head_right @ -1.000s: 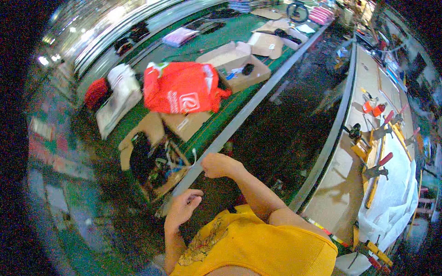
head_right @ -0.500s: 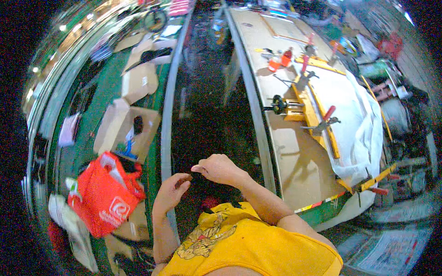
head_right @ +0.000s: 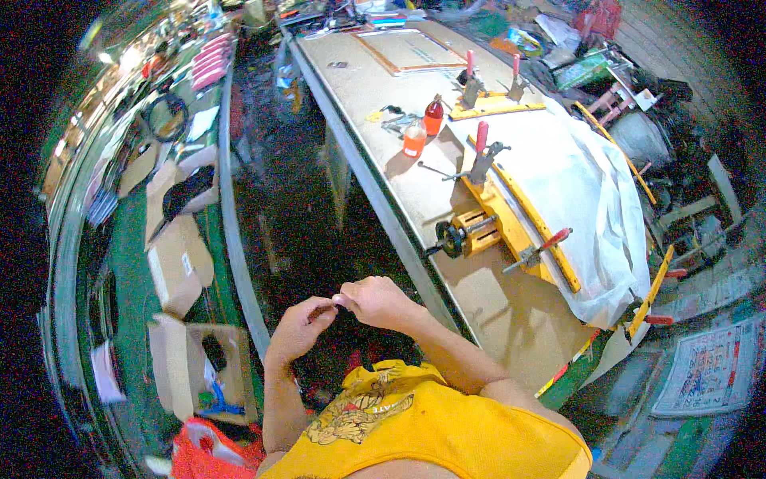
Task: The person places a white fabric onto a yellow screen-printing frame, smooths it, and adjusts the clamps to secure the fabric. The person repeatedly repositions the fabric and tightens the clamps to prepare the frame for use.
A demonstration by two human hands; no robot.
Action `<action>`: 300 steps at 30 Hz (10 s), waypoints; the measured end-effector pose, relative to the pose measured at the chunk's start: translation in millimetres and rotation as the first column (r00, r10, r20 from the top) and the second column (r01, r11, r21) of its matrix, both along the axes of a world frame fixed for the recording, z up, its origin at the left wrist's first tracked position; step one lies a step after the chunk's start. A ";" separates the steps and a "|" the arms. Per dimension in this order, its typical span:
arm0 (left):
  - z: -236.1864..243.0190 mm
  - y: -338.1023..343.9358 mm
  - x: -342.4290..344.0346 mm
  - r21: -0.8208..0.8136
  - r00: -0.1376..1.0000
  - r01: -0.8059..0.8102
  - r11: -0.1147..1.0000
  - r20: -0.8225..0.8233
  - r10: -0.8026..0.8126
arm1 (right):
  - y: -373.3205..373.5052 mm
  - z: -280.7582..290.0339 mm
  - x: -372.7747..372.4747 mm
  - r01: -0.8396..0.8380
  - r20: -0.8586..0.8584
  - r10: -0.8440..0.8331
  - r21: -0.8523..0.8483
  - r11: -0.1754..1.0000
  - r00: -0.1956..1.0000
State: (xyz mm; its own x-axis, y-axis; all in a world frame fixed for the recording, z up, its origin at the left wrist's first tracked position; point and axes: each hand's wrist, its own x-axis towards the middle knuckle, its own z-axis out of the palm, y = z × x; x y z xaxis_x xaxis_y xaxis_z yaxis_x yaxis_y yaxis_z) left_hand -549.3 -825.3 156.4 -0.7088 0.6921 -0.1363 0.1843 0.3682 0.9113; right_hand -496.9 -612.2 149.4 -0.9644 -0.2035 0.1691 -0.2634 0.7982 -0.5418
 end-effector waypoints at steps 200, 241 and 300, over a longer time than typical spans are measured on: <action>-41.3 531.9 -666.1 0.268 0.429 0.710 0.651 0.569 -0.702 | 314.0 37.0 -519.1 0.947 0.221 -0.941 -0.252 0.198 0.255; -62.7 -54.4 -293.6 0.222 0.469 -0.883 0.413 0.378 0.799 | -114.5 -88.4 -516.2 0.177 0.471 0.296 -0.729 0.662 0.831; 24.9 -64.6 698.3 0.269 -0.931 -0.149 -0.952 0.287 0.226 | -476.5 97.6 454.6 -0.268 -0.156 0.722 -0.859 -0.436 -0.675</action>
